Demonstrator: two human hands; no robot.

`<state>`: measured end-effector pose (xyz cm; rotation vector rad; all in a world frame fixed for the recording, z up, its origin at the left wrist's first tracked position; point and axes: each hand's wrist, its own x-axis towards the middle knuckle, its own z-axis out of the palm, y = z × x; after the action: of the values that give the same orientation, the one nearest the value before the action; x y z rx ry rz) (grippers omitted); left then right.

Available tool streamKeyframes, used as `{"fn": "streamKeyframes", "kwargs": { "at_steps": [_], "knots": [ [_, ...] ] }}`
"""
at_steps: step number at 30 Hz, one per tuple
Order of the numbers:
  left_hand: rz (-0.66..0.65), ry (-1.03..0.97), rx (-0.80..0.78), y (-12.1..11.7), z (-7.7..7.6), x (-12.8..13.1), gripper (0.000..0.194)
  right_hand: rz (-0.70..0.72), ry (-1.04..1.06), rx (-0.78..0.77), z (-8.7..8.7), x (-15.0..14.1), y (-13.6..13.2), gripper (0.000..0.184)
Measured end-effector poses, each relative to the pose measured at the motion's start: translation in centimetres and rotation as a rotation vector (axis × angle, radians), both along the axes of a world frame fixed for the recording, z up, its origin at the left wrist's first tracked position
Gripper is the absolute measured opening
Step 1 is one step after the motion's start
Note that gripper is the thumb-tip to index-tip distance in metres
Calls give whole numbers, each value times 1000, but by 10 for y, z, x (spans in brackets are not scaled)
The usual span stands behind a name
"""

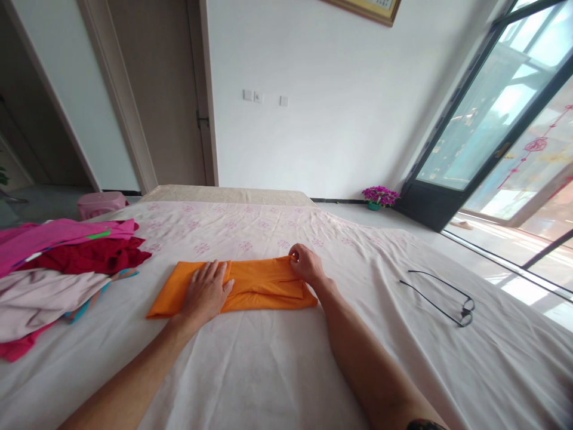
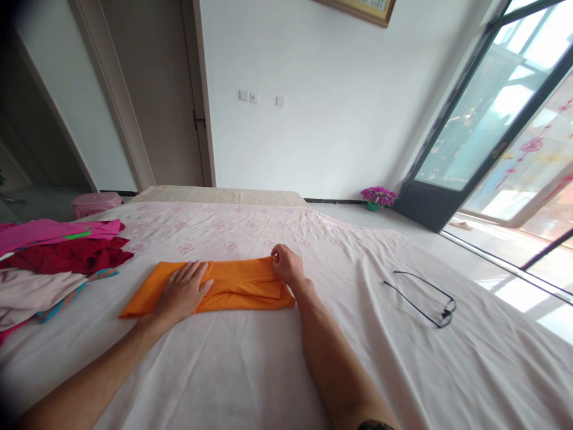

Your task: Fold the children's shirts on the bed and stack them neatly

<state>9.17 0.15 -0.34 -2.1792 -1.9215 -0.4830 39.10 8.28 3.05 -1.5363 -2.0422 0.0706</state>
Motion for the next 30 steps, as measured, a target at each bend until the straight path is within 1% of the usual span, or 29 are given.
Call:
{"fn": "streamKeyframes", "kwargs": {
  "at_steps": [3,6,9,11,12,15,17,19,21,24,27,30],
  "knots": [
    [-3,10,2,-1,-1,0,53,88,-48,-48,6,-6,-5,13],
    [-5,3,19,-1,-1,-1,53,160,-16,-136,9,-7,-5,14],
    [-15,-38,90,-2,4,0,48,158,70,-208,7,-4,-1,18],
    [-87,-91,154,-7,12,4,41,141,102,-250,3,-1,3,19],
    [-150,-131,174,-11,17,9,38,144,109,-264,1,0,5,21],
    [-395,-292,150,-28,33,38,30,186,130,-302,-4,4,9,22],
    [-536,-372,77,-42,41,67,25,210,156,-324,-6,7,11,23],
    [-625,-373,-1,-54,47,99,22,238,182,-334,-6,10,12,25],
    [-635,-308,-47,-60,50,129,19,275,192,-329,-6,13,14,28],
    [-565,-184,-81,-57,49,163,19,312,188,-320,-7,16,17,31],
    [-510,-60,-95,-45,44,184,17,318,202,-314,-10,19,21,27],
    [-480,18,-77,-35,40,196,16,323,245,-329,-13,21,26,24]
  ]
}}
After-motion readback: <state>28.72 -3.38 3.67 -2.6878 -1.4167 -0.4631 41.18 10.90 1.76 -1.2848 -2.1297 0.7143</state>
